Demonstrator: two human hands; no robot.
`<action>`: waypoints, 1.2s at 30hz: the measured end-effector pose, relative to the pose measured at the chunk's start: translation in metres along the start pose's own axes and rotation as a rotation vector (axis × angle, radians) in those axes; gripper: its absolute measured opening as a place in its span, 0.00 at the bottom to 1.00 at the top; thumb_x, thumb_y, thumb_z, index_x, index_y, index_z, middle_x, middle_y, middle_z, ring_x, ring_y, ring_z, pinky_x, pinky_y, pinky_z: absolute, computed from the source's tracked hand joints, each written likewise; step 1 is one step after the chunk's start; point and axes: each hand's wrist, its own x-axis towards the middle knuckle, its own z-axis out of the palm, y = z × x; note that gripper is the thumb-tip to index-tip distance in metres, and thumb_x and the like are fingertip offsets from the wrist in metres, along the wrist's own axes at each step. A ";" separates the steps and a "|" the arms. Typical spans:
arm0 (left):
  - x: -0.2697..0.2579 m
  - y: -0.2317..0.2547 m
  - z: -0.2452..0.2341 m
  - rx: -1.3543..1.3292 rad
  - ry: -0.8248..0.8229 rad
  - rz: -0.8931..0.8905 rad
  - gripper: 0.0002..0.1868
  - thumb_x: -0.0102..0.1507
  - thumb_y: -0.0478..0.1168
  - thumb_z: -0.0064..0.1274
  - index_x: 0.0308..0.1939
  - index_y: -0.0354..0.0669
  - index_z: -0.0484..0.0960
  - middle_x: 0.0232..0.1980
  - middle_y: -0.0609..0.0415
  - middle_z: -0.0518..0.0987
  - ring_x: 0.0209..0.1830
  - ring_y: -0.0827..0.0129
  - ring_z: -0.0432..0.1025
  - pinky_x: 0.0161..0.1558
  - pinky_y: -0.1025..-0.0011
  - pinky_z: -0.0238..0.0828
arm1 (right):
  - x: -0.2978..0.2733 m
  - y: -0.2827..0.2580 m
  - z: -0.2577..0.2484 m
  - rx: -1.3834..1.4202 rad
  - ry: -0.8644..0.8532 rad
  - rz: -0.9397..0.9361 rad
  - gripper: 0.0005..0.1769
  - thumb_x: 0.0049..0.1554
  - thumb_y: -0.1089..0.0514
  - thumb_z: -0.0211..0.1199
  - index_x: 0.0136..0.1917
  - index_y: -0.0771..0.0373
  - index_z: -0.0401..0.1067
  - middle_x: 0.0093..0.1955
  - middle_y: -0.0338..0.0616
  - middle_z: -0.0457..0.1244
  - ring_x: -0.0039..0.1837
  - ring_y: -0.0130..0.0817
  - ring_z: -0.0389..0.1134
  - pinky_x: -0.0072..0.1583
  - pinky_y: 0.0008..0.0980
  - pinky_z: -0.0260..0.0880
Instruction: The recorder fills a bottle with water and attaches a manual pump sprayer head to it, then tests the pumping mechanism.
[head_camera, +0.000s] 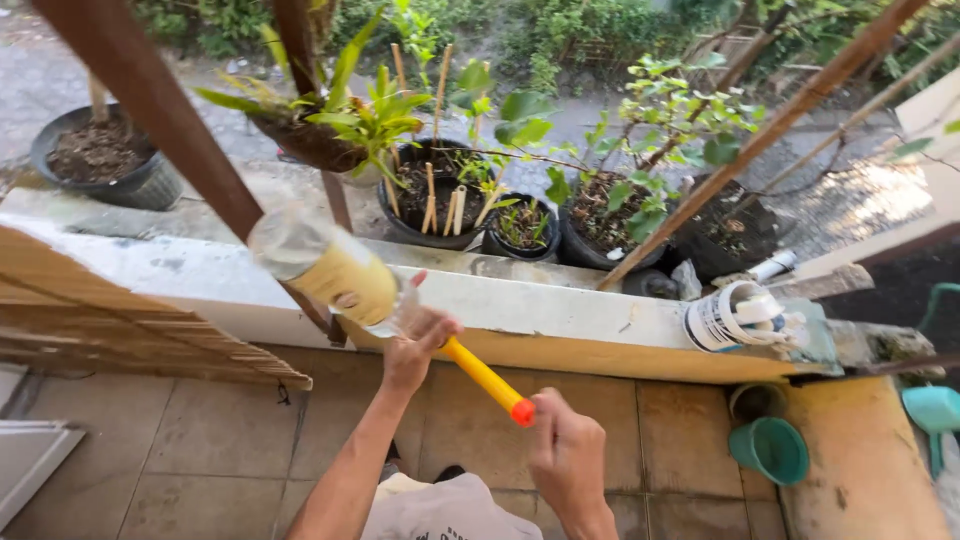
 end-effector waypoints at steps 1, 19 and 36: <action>0.011 -0.020 -0.017 0.040 -0.037 0.196 0.33 0.57 0.26 0.58 0.64 0.48 0.67 0.31 0.60 0.77 0.29 0.74 0.76 0.36 0.76 0.74 | 0.000 -0.010 -0.004 0.055 -0.094 -0.122 0.16 0.65 0.54 0.54 0.38 0.61 0.71 0.24 0.50 0.55 0.25 0.42 0.58 0.32 0.39 0.57; 0.036 -0.029 -0.045 0.152 0.057 0.354 0.06 0.62 0.24 0.46 0.40 0.36 0.70 0.19 0.56 0.69 0.12 0.73 0.64 0.17 0.71 0.64 | -0.037 -0.011 -0.074 -0.101 -0.121 -0.490 0.24 0.62 0.49 0.52 0.27 0.58 0.60 0.22 0.41 0.54 0.25 0.41 0.61 0.30 0.42 0.57; 0.027 -0.025 0.004 0.080 0.061 0.287 0.06 0.60 0.25 0.51 0.36 0.37 0.71 0.19 0.57 0.70 0.11 0.74 0.64 0.16 0.72 0.62 | -0.016 -0.021 -0.022 -0.007 0.126 -0.527 0.26 0.68 0.53 0.43 0.29 0.61 0.59 0.26 0.47 0.52 0.28 0.49 0.56 0.34 0.44 0.52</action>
